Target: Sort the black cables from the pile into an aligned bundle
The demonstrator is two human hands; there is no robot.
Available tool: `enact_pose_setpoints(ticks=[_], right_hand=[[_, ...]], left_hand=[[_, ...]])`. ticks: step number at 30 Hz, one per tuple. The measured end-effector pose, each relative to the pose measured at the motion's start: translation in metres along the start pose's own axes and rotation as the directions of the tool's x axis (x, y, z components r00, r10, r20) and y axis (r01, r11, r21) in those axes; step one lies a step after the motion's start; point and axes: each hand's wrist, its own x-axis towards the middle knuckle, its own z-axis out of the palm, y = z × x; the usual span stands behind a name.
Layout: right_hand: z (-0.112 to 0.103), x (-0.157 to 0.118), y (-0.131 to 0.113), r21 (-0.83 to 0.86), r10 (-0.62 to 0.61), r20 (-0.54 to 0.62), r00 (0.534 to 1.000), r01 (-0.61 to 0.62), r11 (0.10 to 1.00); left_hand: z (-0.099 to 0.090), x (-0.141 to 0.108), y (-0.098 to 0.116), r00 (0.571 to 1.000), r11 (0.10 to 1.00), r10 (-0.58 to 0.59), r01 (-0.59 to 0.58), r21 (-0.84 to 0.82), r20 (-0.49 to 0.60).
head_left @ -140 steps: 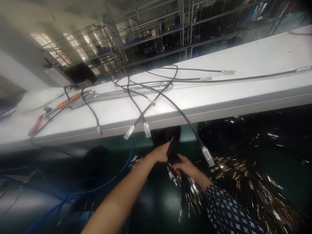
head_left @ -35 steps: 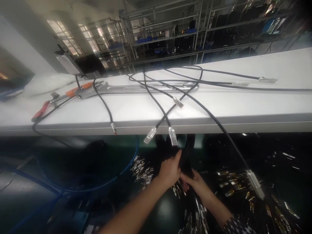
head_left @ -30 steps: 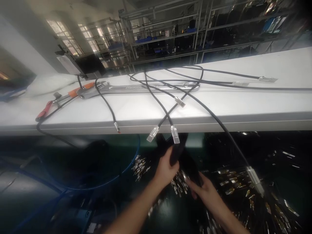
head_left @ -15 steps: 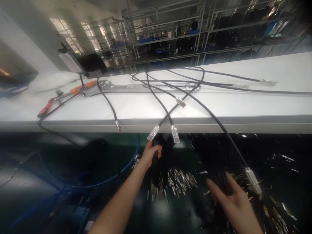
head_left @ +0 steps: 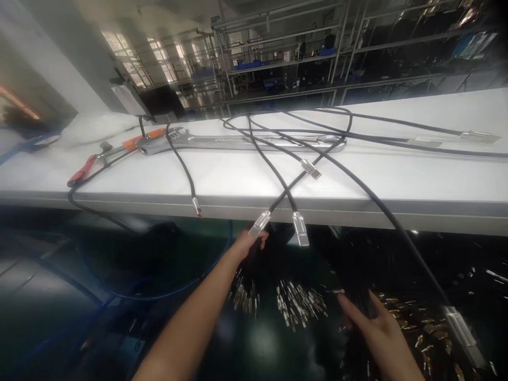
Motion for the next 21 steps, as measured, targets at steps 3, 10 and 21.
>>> enact_pose_setpoints(ticks=[3,10,21], right_hand=[[-0.006,0.013,0.012,0.304,0.169,0.229,0.959,-0.235,0.923],[-0.006,0.030,0.003,0.469,-0.012,0.493,0.870,-0.255,0.846],[-0.034,-0.012,-0.023,0.122,-0.173,0.176,0.969,0.153,0.981]], left_hand=[[0.002,0.008,-0.017,0.999,1.000,-0.026,0.026,0.011,-0.030],[0.006,0.011,-0.027,0.997,0.999,-0.032,0.034,0.023,-0.076],[0.024,0.039,0.000,0.997,0.998,-0.037,0.033,0.062,0.067]])
